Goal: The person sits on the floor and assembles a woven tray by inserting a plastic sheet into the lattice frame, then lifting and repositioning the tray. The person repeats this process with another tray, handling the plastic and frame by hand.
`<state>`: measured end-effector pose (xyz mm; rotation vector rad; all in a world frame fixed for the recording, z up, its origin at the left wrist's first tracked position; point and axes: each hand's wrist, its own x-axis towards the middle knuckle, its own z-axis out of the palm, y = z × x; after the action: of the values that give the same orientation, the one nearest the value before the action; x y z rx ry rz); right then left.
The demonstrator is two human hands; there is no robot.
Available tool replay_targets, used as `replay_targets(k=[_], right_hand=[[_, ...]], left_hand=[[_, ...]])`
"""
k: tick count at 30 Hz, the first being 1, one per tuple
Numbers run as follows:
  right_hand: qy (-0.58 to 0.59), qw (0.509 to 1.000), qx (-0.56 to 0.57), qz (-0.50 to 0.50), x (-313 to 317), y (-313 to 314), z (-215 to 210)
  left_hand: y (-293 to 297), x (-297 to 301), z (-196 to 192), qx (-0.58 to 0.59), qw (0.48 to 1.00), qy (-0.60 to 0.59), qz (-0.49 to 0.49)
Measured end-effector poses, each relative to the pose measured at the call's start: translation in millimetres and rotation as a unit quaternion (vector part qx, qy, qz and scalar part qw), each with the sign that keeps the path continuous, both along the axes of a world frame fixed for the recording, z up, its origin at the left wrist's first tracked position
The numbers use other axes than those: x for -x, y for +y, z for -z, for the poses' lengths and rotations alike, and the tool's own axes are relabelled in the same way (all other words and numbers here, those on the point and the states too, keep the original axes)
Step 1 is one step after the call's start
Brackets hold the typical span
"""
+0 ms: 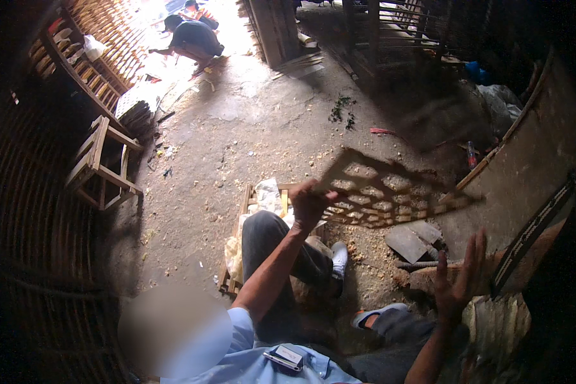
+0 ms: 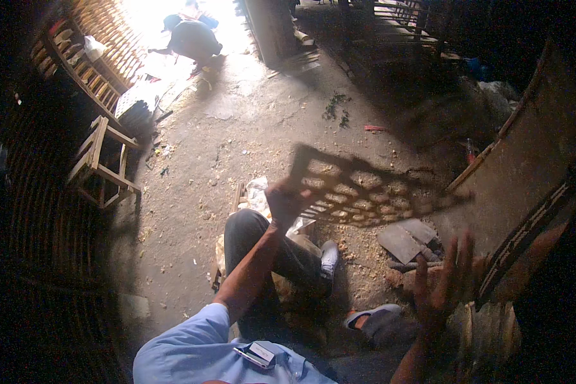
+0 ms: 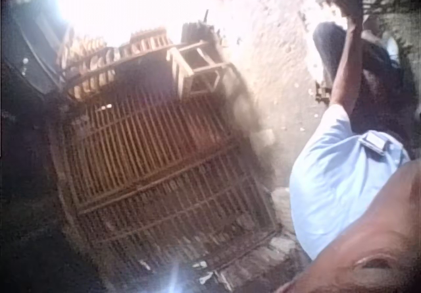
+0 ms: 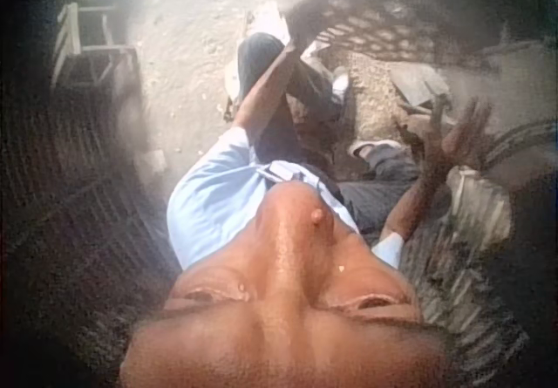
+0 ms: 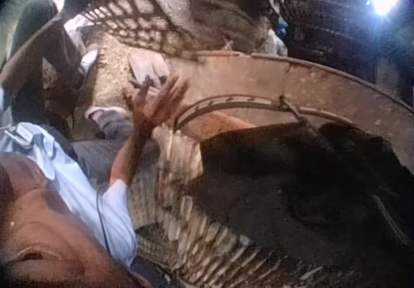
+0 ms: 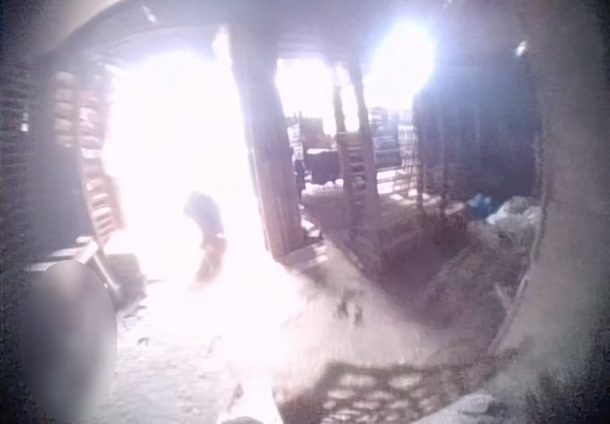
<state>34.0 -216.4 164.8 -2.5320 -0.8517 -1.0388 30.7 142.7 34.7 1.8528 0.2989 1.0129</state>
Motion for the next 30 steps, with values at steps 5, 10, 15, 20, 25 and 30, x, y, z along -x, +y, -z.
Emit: replay_targets(k=[5, 10, 15, 20, 25, 30], right_hand=[[0.284, 0.949, -0.127, -0.048, -9, -2, 44], [0.361, 0.913, -0.188, 0.016, -30, -15, 77], [0.472, 0.792, -0.384, -0.043, -38, -8, 114], [0.505, 0.644, -0.569, -0.086, -20, 13, 109], [0.394, 0.720, -0.570, -0.037, -25, 13, 90], [0.395, 0.690, -0.606, -0.013, -24, 15, 98]], left_hand=[[33, -6, 35, 0.219, 0.948, -0.232, 0.015], [46, -1, 17, 0.475, 0.879, -0.042, 0.002], [36, -9, 27, 0.573, 0.818, -0.016, 0.055], [-8, -7, 36, 0.596, 0.797, 0.022, 0.092], [-28, -6, 51, 0.679, 0.710, 0.026, 0.181], [-109, 17, 34, 0.488, 0.775, 0.234, 0.327]])
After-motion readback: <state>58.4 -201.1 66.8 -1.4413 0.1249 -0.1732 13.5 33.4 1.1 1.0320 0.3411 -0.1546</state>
